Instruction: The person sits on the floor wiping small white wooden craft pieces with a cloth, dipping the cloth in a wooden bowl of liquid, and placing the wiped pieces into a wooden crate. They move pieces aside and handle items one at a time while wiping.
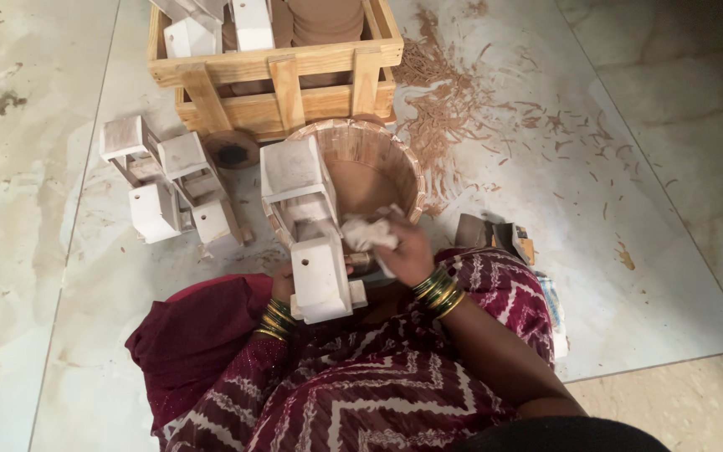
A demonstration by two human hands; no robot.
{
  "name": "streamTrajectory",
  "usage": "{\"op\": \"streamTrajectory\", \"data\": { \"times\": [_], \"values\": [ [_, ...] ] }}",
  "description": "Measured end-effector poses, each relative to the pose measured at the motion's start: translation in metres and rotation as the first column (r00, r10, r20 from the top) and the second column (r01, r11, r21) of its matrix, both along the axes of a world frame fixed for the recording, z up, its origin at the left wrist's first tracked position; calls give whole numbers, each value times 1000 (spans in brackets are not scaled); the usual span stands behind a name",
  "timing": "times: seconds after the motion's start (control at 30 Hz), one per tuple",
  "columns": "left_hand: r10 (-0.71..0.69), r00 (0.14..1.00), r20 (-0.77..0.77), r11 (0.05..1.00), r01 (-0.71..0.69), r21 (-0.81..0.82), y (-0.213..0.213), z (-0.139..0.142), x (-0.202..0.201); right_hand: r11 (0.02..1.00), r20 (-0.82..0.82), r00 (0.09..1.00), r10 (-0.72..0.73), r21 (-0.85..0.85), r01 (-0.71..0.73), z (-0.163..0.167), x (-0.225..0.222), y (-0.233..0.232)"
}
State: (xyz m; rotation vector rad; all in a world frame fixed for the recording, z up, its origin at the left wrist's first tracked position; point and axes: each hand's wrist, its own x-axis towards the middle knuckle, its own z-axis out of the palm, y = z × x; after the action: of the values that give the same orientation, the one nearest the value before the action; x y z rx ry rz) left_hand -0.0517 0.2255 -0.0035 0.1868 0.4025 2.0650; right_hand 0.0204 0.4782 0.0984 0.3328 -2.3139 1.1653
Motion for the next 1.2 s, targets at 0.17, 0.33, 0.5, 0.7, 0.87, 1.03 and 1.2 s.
{"op": "streamTrajectory", "data": {
  "times": [0.17,0.33,0.5,0.7,0.87,1.03,1.2],
  "values": [
    [326,936,-133,913,-348,-213,5,-45,-2,923,143,983,118,349,-161,-4,10,-19],
    [400,912,-94,843,-406,-353,4,-49,-6,830,72,976,204,517,-211,-4,35,-22],
    [315,948,-37,918,-315,-242,10,-10,3,870,188,857,480,23,-492,3,56,12],
    [202,975,92,976,-193,-104,11,-9,11,988,143,978,155,-19,-153,10,41,13],
    [392,917,-73,876,-397,-275,3,-45,-3,831,27,975,222,518,-204,9,55,-18],
    [369,925,-93,888,-380,-261,2,-42,0,936,29,942,336,99,-337,-17,59,5],
    [89,992,-86,996,-89,10,6,-4,18,782,408,906,110,-598,174,-58,27,32]
  ]
}}
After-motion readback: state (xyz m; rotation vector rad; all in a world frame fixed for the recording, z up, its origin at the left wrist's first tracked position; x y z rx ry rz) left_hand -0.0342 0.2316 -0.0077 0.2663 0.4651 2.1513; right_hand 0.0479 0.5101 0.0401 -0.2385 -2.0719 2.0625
